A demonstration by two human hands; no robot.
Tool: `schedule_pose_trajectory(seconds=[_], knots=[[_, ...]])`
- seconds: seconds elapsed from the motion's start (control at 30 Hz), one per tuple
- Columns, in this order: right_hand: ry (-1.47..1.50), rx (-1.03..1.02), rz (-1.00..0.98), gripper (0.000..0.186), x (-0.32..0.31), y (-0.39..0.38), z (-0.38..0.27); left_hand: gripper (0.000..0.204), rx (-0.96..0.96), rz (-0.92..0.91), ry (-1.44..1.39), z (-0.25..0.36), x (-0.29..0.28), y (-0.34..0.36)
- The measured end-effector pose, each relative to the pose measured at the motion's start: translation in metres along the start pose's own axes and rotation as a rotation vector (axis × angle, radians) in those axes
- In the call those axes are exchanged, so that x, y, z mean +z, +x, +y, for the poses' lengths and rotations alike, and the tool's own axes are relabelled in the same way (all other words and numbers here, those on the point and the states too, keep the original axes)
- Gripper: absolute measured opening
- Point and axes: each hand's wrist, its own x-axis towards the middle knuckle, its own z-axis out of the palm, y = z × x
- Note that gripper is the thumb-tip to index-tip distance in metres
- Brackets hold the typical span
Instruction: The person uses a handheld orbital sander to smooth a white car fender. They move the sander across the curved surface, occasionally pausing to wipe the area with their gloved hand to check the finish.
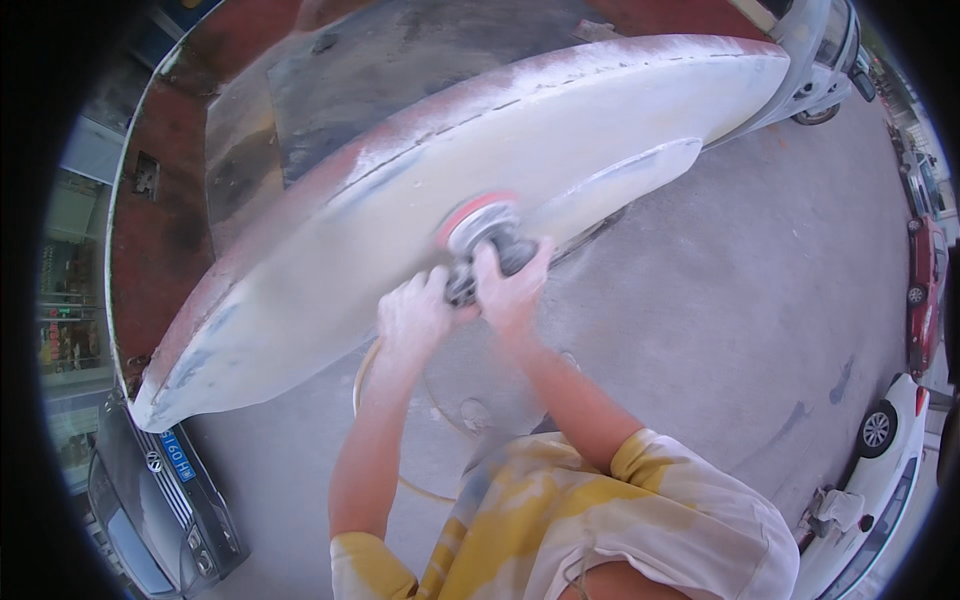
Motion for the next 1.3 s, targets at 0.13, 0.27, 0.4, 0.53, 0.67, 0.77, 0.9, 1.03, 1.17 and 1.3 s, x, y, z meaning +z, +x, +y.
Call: schedule_pose_trajectory(seconds=[0.13,0.27,0.4,0.53,0.67,0.77,0.9,1.03,1.17,1.3], knots=[[0.045,-0.005,0.11,0.052,-0.045,0.078,-0.017,0.057,-0.019,-0.082,-0.035,0.071,-0.007,0.058],[0.067,-0.046,0.087,0.04,-0.055,0.095,-0.017,0.056,-0.045,-0.1,-0.017,0.087,-0.007,0.07],[0.197,0.025,0.005,0.043,-0.027,0.037,0.003,0.055,-0.029,0.013,-0.028,0.042,-0.001,0.024],[0.126,0.103,-0.049,0.049,0.017,-0.041,0.033,0.053,-0.046,-0.002,0.1,-0.028,0.008,-0.037],[0.031,0.226,-0.116,0.049,0.039,-0.093,0.05,0.055,-0.048,-0.064,0.187,-0.071,0.016,-0.074],[0.011,0.164,-0.063,0.05,0.037,-0.086,0.045,0.055,-0.025,-0.039,0.171,-0.067,0.015,-0.067],[0.012,0.13,0.047,0.05,0.011,-0.017,0.02,0.055,0.019,0.025,0.118,-0.013,0.007,-0.012],[-0.116,-0.112,0.147,0.048,-0.043,0.082,-0.006,0.053,0.036,0.006,0.002,0.068,0.007,0.064],[0.014,-0.114,0.089,0.047,-0.087,0.161,-0.024,0.055,0.003,-0.02,-0.074,0.133,0.017,0.117],[-0.152,-0.158,0.08,0.046,-0.094,0.165,-0.029,0.057,-0.019,0.01,-0.151,0.138,0.029,0.118]])
